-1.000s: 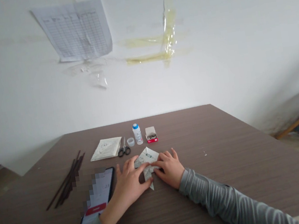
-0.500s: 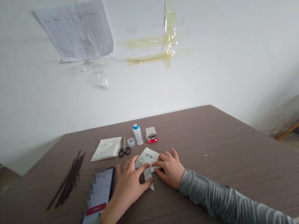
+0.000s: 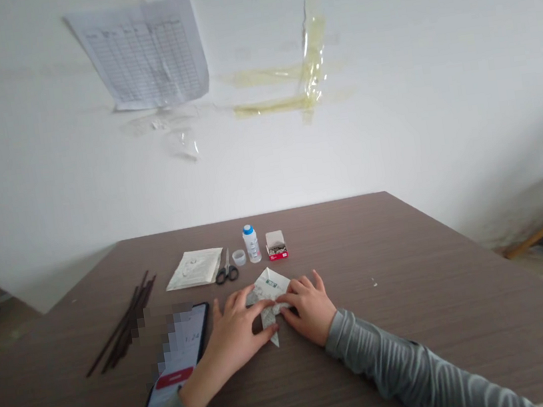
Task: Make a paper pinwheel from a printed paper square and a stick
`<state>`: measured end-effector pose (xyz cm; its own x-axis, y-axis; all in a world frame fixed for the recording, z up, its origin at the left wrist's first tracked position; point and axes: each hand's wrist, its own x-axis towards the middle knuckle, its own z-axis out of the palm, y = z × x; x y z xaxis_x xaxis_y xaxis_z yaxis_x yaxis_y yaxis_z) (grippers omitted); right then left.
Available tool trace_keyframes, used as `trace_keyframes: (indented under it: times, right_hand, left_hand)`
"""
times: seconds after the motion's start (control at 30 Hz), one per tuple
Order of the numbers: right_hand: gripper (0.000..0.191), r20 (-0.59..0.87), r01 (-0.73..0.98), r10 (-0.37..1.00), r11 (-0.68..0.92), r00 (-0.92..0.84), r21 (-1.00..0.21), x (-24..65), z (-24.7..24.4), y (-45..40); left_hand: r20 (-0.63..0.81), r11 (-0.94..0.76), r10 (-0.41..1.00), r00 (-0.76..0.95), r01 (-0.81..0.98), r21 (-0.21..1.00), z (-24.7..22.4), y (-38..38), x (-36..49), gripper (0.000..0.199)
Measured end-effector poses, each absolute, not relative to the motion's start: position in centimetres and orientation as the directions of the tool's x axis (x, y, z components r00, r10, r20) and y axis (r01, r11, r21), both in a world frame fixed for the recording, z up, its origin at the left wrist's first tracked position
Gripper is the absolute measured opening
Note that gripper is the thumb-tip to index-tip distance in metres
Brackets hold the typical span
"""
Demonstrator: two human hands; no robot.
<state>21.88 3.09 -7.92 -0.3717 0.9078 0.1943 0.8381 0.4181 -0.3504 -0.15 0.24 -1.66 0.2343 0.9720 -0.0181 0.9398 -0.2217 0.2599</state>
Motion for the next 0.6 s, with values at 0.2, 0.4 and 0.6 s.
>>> trace_keyframes:
  times: [0.2,0.4,0.6]
  right_hand:
    - [0.037,0.195,0.835,0.907,0.420,-0.374,-0.355,21.9,-7.8,3.0]
    - [0.037,0.206,0.849,0.899,0.435,-0.387,-0.302,21.8,-7.8,3.0]
    - [0.036,0.219,0.850,0.902,0.427,-0.373,-0.310,21.7,-8.3,3.1]
  left_hand:
    - [-0.081,-0.208,0.970,0.231,0.952,0.223,-1.0,0.1,0.1,0.051]
    - [-0.050,-0.208,0.973,0.225,0.950,0.234,-1.2,0.1,0.1,0.052]
    - [-0.036,-0.204,0.976,0.217,0.954,0.221,-2.1,0.1,-0.1,0.052]
